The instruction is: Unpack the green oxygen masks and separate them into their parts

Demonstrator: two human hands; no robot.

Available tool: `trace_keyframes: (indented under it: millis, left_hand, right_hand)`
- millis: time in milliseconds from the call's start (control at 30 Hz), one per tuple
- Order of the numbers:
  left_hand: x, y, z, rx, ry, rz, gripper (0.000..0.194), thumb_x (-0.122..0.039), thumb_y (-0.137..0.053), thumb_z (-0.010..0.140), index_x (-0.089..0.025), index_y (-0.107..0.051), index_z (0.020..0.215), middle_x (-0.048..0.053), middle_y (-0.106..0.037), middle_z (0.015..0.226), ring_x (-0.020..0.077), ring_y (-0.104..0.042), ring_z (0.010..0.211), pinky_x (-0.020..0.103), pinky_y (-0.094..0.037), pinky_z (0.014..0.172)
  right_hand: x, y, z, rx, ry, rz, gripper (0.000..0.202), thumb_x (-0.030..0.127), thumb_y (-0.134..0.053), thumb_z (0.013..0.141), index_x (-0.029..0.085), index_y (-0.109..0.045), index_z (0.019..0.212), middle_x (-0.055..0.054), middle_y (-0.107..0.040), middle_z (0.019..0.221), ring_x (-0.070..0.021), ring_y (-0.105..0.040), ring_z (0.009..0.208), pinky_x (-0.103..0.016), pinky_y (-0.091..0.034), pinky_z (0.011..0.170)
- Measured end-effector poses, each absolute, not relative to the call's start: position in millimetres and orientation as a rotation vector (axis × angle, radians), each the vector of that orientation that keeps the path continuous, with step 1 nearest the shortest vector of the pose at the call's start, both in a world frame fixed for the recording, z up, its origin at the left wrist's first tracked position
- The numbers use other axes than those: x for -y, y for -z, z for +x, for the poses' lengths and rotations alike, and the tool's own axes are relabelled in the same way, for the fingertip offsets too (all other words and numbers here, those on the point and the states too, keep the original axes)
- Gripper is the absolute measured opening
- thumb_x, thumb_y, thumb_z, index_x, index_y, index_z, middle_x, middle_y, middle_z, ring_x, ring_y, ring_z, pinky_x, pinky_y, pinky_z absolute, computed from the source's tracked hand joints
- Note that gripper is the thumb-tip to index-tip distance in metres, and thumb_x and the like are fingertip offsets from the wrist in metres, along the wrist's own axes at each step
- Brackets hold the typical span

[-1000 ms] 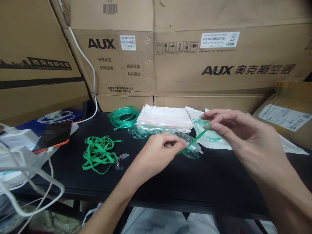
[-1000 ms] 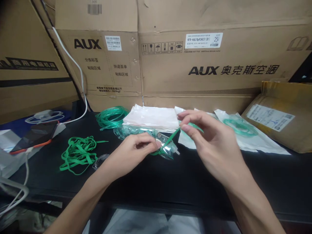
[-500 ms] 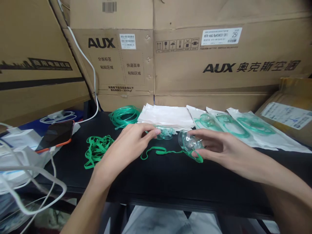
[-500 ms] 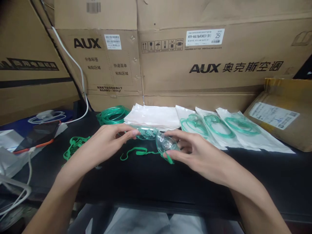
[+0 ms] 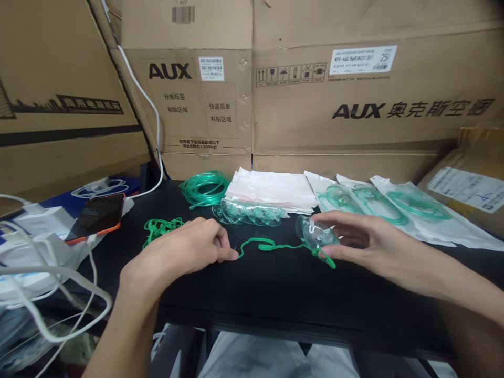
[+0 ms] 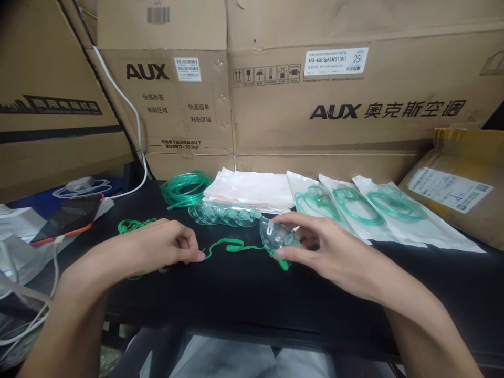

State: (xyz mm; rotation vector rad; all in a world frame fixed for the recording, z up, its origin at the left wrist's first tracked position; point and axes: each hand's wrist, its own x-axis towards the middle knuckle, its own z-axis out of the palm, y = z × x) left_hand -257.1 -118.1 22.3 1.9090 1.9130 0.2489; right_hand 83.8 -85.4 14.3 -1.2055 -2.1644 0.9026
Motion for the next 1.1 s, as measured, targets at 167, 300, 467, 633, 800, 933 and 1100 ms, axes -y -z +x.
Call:
trace_keyframes:
  millis: [167, 300, 467, 633, 800, 933, 1100]
  left_hand:
    - [113.0, -20.1, -249.4, -1.834, -0.266, 1.931, 0.027, -0.054, -0.07, 0.083, -0.028, -0.076, 0.077, -0.001, -0.071, 0.068, 0.0172, -0.061, 0.06, 0.025, -0.038, 0.051]
    - [113.7, -22.6, -247.2, -1.899, -0.273, 1.912, 0.047, -0.07, -0.063, 0.086, -0.026, -0.071, 0.071, 0.001, -0.071, 0.061, 0.019, -0.063, 0.056, 0.027, -0.038, 0.051]
    - [112.3, -21.3, -242.9, -1.973, -0.296, 1.888, 0.047, -0.068, -0.063, 0.086, -0.025, -0.067, 0.068, 0.001, -0.07, 0.056, 0.0211, -0.066, 0.058, 0.028, -0.037, 0.051]
    - [109.5, -17.6, -239.0, -1.868, -0.34, 1.926, 0.029, -0.051, -0.067, 0.087, -0.025, -0.071, 0.076, -0.001, -0.07, 0.058, 0.0185, -0.064, 0.056, 0.027, -0.033, 0.049]
    - [107.1, -21.8, -233.9, -1.847, -0.536, 2.074, 0.02, -0.037, -0.06, 0.091, -0.025, -0.073, 0.08, -0.002, -0.071, 0.061, 0.0188, -0.07, 0.067, 0.026, -0.041, 0.057]
    - [106.6, -27.7, -220.9, -1.751, -0.837, 2.135, 0.014, -0.032, -0.061, 0.092, -0.024, -0.072, 0.089, -0.004, -0.074, 0.068, 0.0173, -0.072, 0.069, 0.026, -0.049, 0.067]
    - [111.9, -32.2, -202.0, -1.497, -1.124, 2.108, 0.01, -0.027, -0.068, 0.09, -0.021, -0.075, 0.094, -0.001, -0.079, 0.089, 0.0169, -0.074, 0.082, 0.025, -0.054, 0.078]
  right_hand:
    - [84.1, -13.7, 83.6, 2.158, -0.907, -1.174, 0.049, 0.053, -0.079, 0.089, 0.035, -0.067, 0.133, -0.003, -0.07, 0.132, -0.0317, -0.067, 0.115, -0.046, -0.055, 0.093]
    - [83.9, -13.2, 84.0, 2.156, -0.925, -1.181, 0.049, 0.051, -0.079, 0.09, 0.036, -0.066, 0.134, -0.003, -0.07, 0.131, -0.0307, -0.067, 0.113, -0.046, -0.055, 0.093]
    - [84.0, -13.0, 82.7, 2.157, -0.902, -1.176, 0.051, 0.054, -0.08, 0.088, 0.034, -0.067, 0.133, -0.004, -0.07, 0.133, -0.0329, -0.066, 0.118, -0.046, -0.056, 0.094]
    - [83.9, -12.4, 78.5, 2.145, -0.915, -1.159, 0.05, 0.056, -0.081, 0.087, 0.032, -0.068, 0.129, -0.005, -0.07, 0.127, -0.0319, -0.067, 0.114, -0.043, -0.057, 0.089]
    - [87.3, -14.2, 73.7, 2.052, -1.082, -1.077, 0.043, 0.048, -0.083, 0.087, 0.031, -0.065, 0.123, -0.001, -0.066, 0.115, -0.022, -0.067, 0.096, -0.034, -0.055, 0.081]
    - [90.3, -16.9, 73.4, 2.033, -1.175, -1.005, 0.038, 0.04, -0.084, 0.09, 0.034, -0.064, 0.122, 0.002, -0.063, 0.109, -0.0174, -0.064, 0.094, -0.03, -0.053, 0.084]
    - [93.3, -20.0, 72.4, 1.972, -1.23, -0.93, 0.038, 0.04, -0.084, 0.089, 0.033, -0.062, 0.119, 0.002, -0.061, 0.108, -0.018, -0.063, 0.099, -0.03, -0.054, 0.086]
